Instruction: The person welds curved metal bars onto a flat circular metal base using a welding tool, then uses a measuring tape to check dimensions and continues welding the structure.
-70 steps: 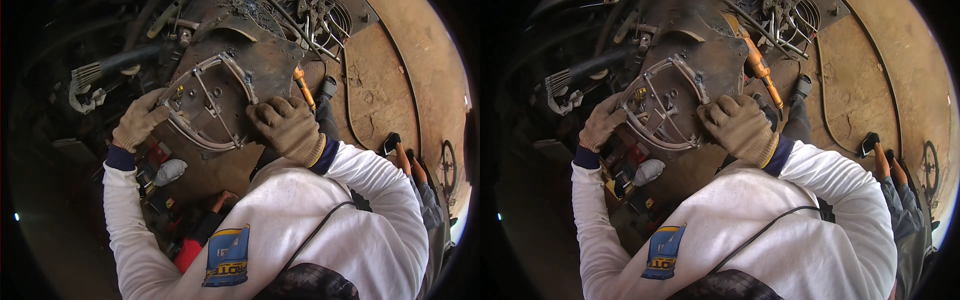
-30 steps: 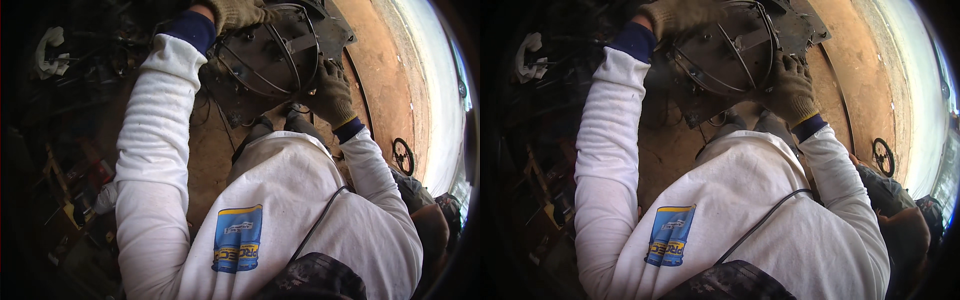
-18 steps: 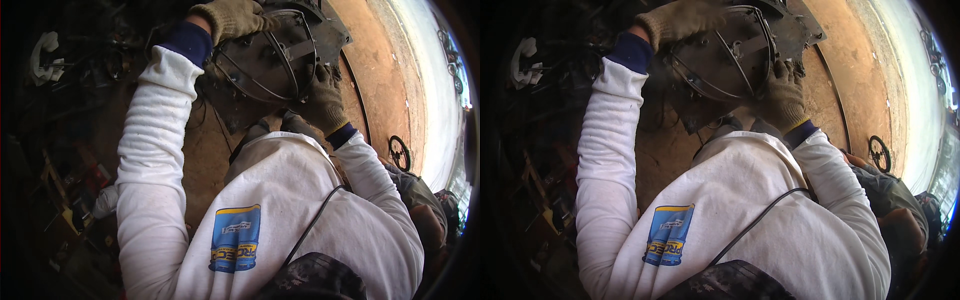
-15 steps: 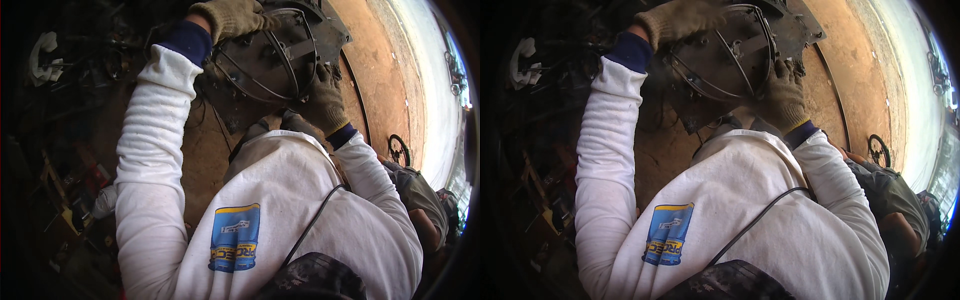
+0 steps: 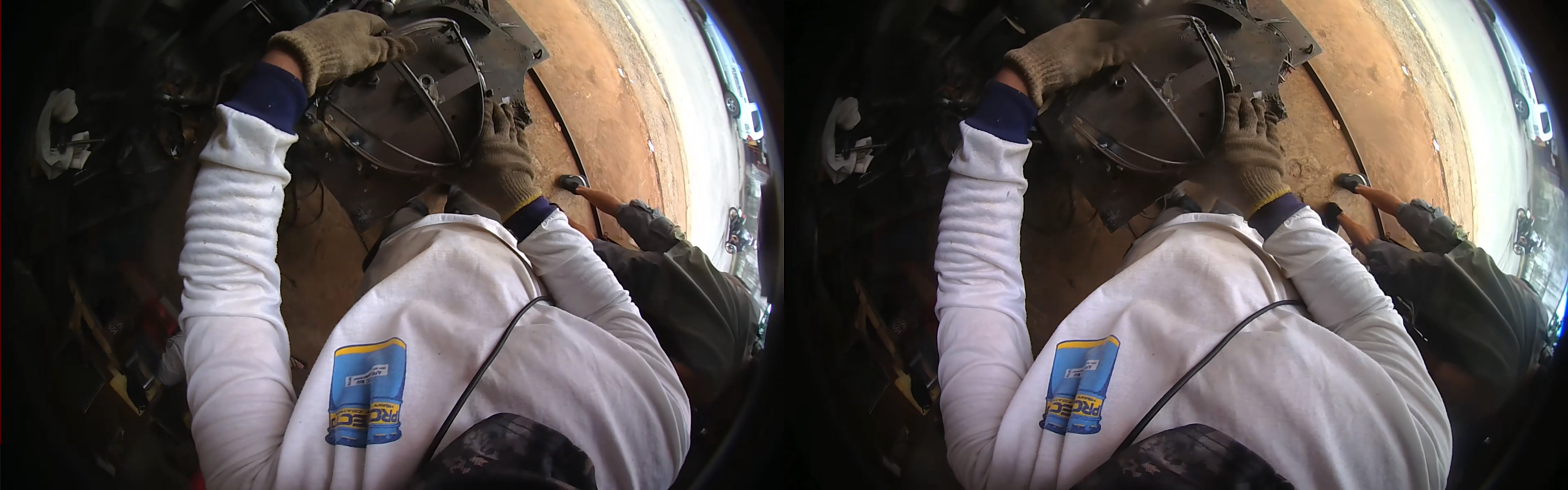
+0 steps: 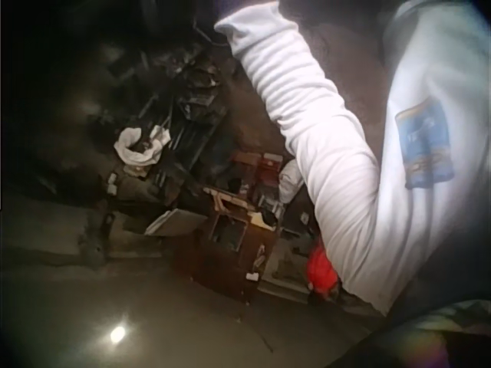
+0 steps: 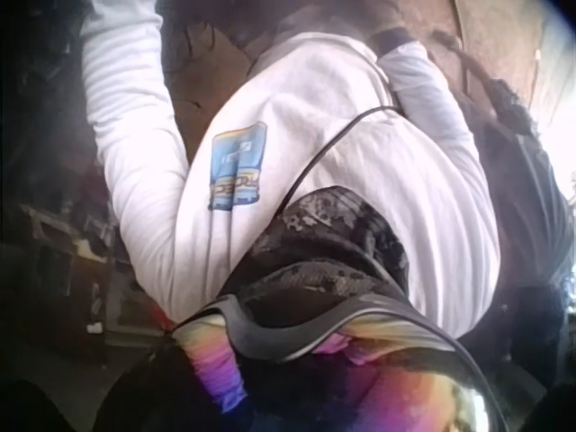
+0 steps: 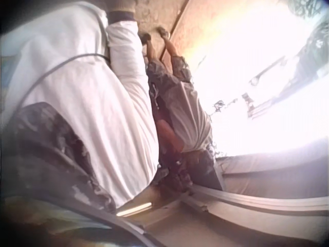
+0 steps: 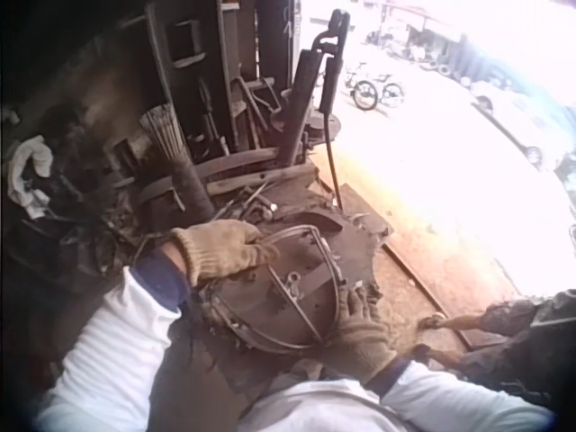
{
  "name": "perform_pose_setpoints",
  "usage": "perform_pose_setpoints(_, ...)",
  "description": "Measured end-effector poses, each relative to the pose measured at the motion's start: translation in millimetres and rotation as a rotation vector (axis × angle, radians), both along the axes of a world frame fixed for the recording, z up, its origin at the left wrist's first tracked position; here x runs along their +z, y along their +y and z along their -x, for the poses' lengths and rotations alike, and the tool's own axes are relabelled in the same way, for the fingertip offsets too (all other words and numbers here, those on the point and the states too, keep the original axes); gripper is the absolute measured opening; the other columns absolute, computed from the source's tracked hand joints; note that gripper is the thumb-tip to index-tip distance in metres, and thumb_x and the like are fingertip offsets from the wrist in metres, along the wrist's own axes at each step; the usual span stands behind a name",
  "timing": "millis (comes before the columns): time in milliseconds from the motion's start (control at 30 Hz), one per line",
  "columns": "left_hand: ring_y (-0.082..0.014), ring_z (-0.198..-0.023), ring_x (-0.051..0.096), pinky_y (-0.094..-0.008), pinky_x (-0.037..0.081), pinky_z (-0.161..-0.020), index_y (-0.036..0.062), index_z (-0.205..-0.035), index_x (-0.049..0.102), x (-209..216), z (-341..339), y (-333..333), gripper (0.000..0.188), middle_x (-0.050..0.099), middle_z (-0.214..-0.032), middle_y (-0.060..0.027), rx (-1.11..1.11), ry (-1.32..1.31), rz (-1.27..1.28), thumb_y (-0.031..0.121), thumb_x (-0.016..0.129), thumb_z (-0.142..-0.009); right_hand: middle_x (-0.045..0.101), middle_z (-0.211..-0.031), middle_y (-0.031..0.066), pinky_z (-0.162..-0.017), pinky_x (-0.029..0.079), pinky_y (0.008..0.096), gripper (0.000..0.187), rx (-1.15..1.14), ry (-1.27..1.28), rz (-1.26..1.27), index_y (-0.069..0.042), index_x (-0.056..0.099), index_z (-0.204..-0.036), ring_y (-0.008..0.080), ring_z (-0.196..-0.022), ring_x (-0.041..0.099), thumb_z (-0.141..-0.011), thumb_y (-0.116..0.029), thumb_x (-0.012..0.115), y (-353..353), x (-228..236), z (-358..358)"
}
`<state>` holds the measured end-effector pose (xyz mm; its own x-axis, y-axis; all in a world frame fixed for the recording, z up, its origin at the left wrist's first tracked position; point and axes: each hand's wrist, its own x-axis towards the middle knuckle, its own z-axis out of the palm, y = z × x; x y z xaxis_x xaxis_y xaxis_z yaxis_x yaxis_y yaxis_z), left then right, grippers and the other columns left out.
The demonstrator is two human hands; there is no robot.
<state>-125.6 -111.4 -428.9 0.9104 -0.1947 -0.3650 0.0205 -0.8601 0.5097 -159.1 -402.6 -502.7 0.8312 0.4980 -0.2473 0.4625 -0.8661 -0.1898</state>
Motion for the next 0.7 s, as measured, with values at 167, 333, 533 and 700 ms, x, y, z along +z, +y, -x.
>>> perform_pose_setpoints(167, -0.0226, -0.108, 0.066, -0.0347, 0.049, -0.096, 0.0029, -0.126, 0.066, -9.0, -4.0, -2.9, 0.052, 0.072, -0.117, -0.0101, 0.083, 0.063, 0.012, 0.047, 0.059, -0.1, 0.026, -0.16, 0.0257, -0.123, 0.02, 0.0488, 0.13, 0.001, -0.014, 0.001, 0.0, 0.014, -0.158, 0.0422, -0.151, 0.021, -0.064, -0.053, 0.086, -0.1, -0.6, 1.7)
perform_pose_setpoints(333, -0.018, -0.111, 0.065, -0.0294, 0.049, -0.098, 0.002, -0.126, 0.066, -20.1, -6.8, 7.4, 0.042, 0.072, -0.121, -0.0067, -0.14, -0.057, -0.018, 0.036, 0.058, -0.103, 0.027, -0.16, 0.026, -0.123, 0.021, 0.0482, 0.13, -0.017, 0.01, -0.02, 0.0, 0.014, -0.158, 0.0428, -0.15, 0.022, -0.064, -0.053, 0.086, -1.1, 2.4, 1.9)
perform_pose_setpoints(533, -0.0136, -0.11, 0.066, -0.0204, 0.05, -0.096, -0.004, -0.124, 0.061, -46.9, -2.9, 23.0, 0.027, 0.069, -0.126, -0.0095, 0.292, 0.329, 0.904, 0.012, 0.05, -0.105, 0.031, -0.157, 0.0255, -0.121, 0.028, 0.0474, 0.124, 0.016, 0.128, -0.049, -0.002, 0.022, -0.157, 0.0433, -0.147, 0.028, -0.063, -0.05, 0.087, -6.3, 16.5, -9.8)
perform_pose_setpoints(700, -0.0088, -0.098, 0.068, -0.0167, 0.053, -0.085, -0.0045, -0.123, 0.057, -27.2, -2.9, 12.7, 0.023, 0.07, -0.115, -0.0087, 0.163, 0.223, 0.646, 0.006, 0.049, -0.104, 0.037, -0.155, 0.022, -0.118, 0.032, 0.0494, 0.106, 0.095, 0.092, -0.235, -0.01, 0.037, -0.152, 0.0412, -0.145, 0.033, -0.068, -0.049, 0.086, -28.5, 6.5, -16.6)
